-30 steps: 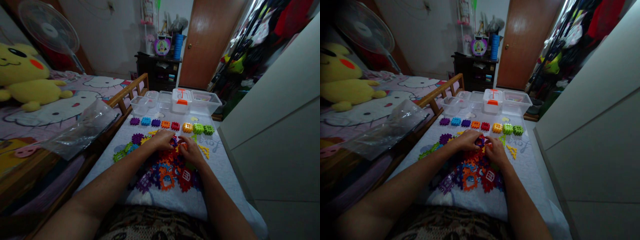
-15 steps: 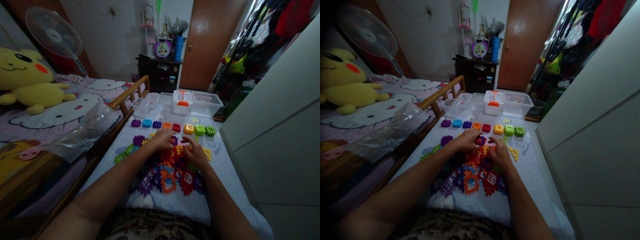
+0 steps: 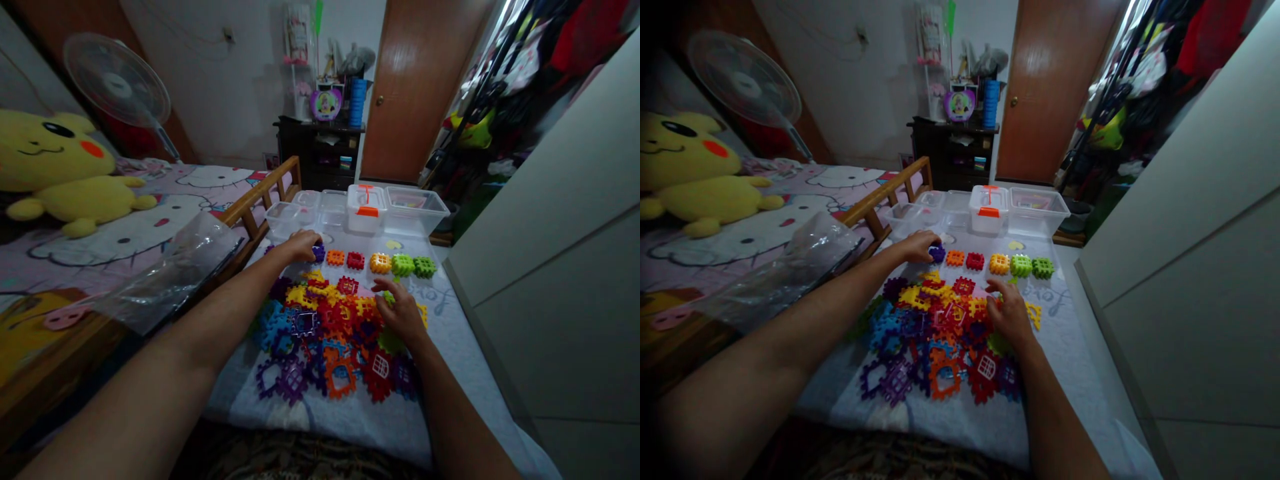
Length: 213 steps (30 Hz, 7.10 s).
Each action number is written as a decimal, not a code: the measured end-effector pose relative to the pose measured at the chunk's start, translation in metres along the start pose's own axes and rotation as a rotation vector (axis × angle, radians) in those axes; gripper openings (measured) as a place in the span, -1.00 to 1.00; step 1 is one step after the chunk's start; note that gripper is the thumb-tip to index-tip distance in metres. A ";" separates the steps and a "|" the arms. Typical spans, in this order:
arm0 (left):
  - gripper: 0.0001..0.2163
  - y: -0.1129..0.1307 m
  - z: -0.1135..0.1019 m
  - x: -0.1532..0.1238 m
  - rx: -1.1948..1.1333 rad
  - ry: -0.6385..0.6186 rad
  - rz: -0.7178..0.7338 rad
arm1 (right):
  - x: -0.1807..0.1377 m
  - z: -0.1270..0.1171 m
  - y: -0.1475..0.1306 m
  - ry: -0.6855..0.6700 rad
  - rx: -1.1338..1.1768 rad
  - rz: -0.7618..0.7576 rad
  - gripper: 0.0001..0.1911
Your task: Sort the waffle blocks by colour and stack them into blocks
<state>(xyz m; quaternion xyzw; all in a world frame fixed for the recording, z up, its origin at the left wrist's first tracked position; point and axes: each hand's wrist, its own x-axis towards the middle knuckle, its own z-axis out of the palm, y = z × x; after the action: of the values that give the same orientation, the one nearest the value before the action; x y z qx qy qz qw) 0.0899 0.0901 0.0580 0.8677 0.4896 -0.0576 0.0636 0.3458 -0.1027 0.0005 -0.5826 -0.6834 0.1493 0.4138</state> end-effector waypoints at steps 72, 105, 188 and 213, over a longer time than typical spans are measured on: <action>-0.40 -0.032 0.080 -0.134 -1.194 0.260 -0.162 | 0.055 0.020 -0.024 -0.509 -0.330 -0.075 -0.84; -0.44 -0.027 0.089 -0.133 -1.223 0.283 -0.205 | 0.045 0.006 0.017 -0.114 -0.277 0.036 -0.78; -0.49 -0.025 0.084 -0.134 -1.164 0.315 -0.178 | 0.044 0.013 0.023 -0.312 -0.457 0.048 -0.63; -0.49 -0.032 0.092 -0.132 -1.060 0.287 -0.140 | 0.055 0.012 0.012 -0.402 -0.574 0.084 -0.65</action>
<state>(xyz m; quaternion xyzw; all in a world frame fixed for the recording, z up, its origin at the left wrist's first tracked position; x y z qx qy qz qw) -0.0089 -0.0204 -0.0125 0.6815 0.5120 0.3114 0.4201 0.3461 -0.0460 0.0066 -0.6616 -0.7409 0.0797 0.0840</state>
